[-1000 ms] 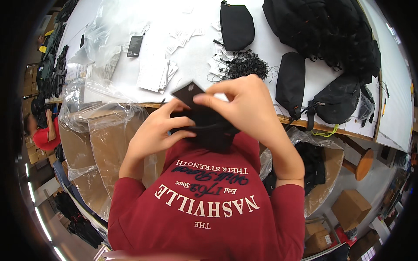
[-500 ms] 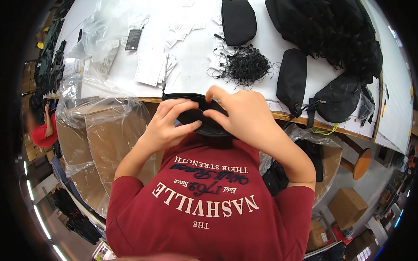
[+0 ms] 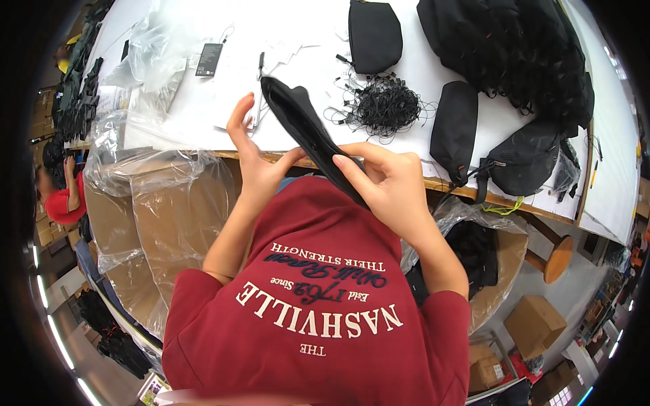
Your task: Inspecting and organizing small black zippered soft cases, checking labels and interior contents.
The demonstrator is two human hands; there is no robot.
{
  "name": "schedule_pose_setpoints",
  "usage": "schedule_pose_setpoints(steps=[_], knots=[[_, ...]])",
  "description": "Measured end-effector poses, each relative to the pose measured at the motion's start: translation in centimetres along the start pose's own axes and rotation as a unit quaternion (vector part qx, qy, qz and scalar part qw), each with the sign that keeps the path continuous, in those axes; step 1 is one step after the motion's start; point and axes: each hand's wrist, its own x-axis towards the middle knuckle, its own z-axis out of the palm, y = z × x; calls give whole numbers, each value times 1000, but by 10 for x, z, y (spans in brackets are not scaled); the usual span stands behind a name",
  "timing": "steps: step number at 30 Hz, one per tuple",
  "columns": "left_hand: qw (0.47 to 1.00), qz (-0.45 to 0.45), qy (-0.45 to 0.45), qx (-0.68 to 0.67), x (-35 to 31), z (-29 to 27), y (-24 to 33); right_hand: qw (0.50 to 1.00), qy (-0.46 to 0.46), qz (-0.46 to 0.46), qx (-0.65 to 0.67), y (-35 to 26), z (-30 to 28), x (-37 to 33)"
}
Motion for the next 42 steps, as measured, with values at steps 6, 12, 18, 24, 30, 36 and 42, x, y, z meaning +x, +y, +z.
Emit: schedule_pose_setpoints(steps=[6, 12, 18, 24, 30, 36, 42], knots=[[740, -338, -134, -566, 1, 10, -9, 986, 13, 27, 163, 12, 16, -8], [724, -403, -92, -552, 11, 4, 0, 985, 78, -24, 152, 37, 13, 0], [717, -425, -228, -502, 15, 7, 19, 969, 148, -196, -33, 8, -6, 44], [712, -440, -183, -516, 7, 16, 21, 969, 170, -158, -84, 15, -2, 38], [693, -462, -169, -527, 0, 21, 16, 985, 89, -137, -58, 12, -5, 22], [594, -526, -125, -595, 10, 23, -26, 993, -100, -64, -10, 3, -1, -5], [580, -501, -102, -635, 21, 15, -35, 981, -188, -22, 50, 3, 2, -6]])
